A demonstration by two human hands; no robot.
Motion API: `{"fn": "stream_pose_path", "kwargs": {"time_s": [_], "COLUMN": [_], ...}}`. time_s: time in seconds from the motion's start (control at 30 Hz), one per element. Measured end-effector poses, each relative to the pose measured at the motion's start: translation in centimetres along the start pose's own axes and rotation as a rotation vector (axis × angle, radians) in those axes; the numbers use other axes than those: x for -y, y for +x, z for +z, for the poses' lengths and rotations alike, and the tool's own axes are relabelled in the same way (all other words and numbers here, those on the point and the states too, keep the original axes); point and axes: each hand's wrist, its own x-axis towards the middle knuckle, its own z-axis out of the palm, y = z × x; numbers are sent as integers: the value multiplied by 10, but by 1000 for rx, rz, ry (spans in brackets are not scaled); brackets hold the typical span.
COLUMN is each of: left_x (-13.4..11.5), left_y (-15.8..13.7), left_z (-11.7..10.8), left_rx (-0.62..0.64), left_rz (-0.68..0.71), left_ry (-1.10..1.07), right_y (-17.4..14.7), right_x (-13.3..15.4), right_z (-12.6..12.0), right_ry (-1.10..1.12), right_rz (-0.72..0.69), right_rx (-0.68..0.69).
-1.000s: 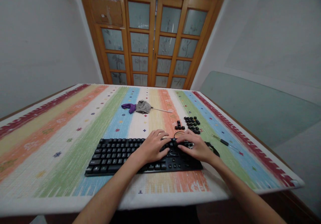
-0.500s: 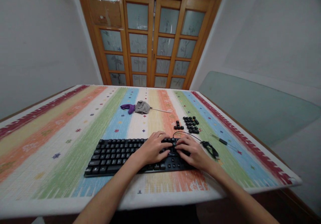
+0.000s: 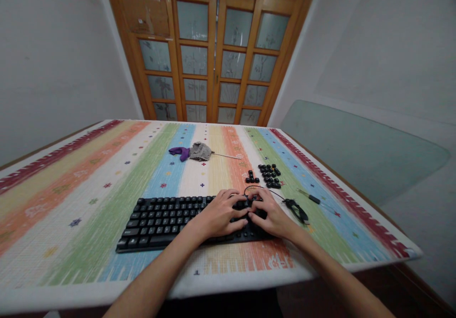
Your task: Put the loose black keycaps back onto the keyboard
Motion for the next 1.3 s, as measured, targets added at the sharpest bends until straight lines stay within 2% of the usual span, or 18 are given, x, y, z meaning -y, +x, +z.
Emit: {"fn": "stream_pose_path", "kwargs": {"time_s": [0.8, 0.93, 1.07, 1.17, 1.3], "left_x": [-7, -8, -4, 4, 13], "left_y": [2, 3, 3, 1, -1], "left_z": [4, 0, -5, -8, -9], "left_rx": [-17, -58, -135, -165, -122], "left_rz": [25, 28, -9, -48, -93], "left_ry": [50, 2, -20, 33, 150], "right_y": [5, 7, 21, 41, 73], "right_x": [4, 5, -15, -43, -76], "right_z": [13, 5, -13, -27, -33], "right_ry": [-48, -57, -92, -188, -348], "right_rz": [39, 14, 4, 99, 371], "right_rx": [-27, 3, 16, -54, 28]}}
